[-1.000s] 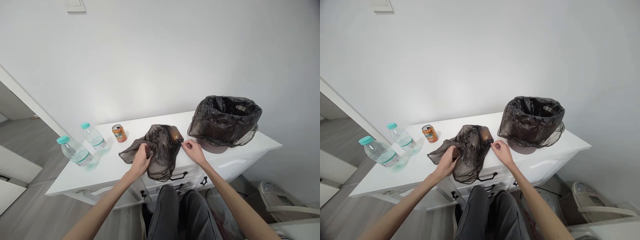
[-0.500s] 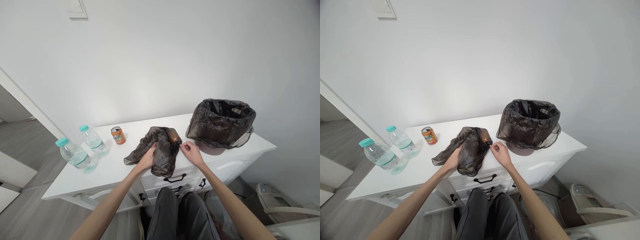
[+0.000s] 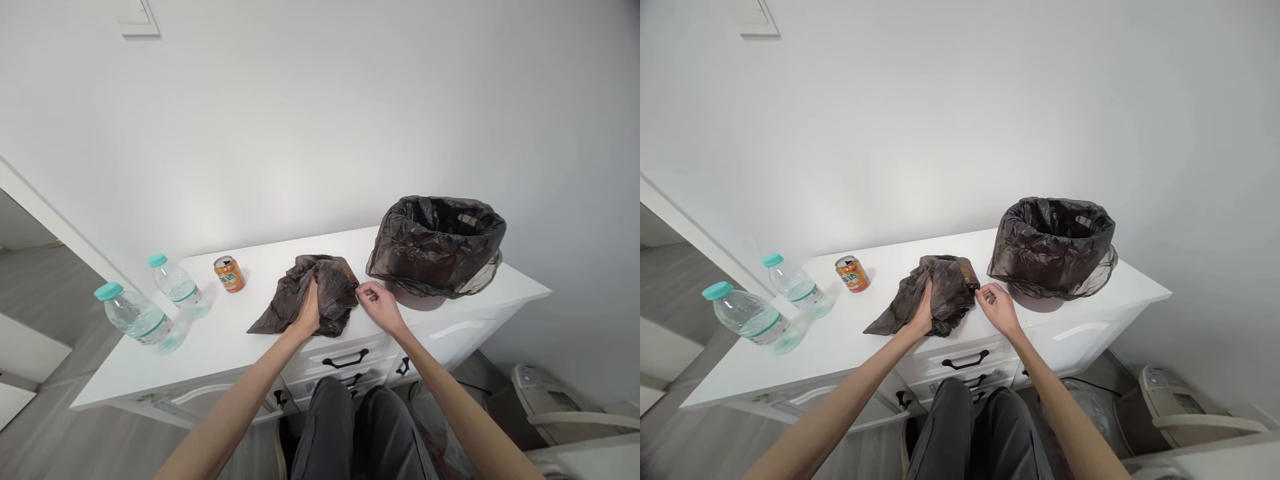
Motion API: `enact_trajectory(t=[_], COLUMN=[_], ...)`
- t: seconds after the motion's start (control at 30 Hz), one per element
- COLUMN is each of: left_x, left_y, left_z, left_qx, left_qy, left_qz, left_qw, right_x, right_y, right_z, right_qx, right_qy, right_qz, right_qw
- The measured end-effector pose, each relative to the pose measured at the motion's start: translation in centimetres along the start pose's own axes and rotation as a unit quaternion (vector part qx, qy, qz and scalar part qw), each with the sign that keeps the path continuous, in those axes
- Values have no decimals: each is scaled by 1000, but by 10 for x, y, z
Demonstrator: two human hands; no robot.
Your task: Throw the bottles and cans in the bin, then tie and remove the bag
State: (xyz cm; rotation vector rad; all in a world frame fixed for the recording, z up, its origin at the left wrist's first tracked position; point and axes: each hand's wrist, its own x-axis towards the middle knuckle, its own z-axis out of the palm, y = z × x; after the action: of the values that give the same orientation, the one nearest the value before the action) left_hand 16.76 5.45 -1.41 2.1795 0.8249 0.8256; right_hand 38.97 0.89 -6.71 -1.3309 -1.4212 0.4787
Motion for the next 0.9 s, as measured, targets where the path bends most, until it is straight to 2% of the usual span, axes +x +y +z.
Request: enact_trajectory(t=[0.1, 0.23, 0.37, 0.5, 0.7, 0.8, 0.9], left_x=[2, 1, -5, -10, -15, -15, -14], left_y=[2, 2, -3, -5, -5, -15, -27], left_z=[8, 13, 14, 17, 23, 23, 23], left_qx=[4, -15, -52, -96, -192, -215, -208], left_qy=[86, 77, 88, 127, 201, 238, 251], left_qz=[23, 51, 23, -11, -88, -116, -122], left_qw=[996, 996, 995, 987, 957, 940, 937], right_x=[1, 2, 3, 4, 4, 4, 4], right_y=[-2, -2, 3, 3, -1, -2, -3], right_z=[-3, -3, -2, -2, -3, -4, -5], right_qx=[27, 54, 85, 87, 73, 75, 84], right_qy=[0, -2, -20, -52, -89, -96, -102], right_qz=[-10, -6, 13, 10, 25, 31, 28], right_qw=[1000, 999, 996, 995, 993, 992, 991])
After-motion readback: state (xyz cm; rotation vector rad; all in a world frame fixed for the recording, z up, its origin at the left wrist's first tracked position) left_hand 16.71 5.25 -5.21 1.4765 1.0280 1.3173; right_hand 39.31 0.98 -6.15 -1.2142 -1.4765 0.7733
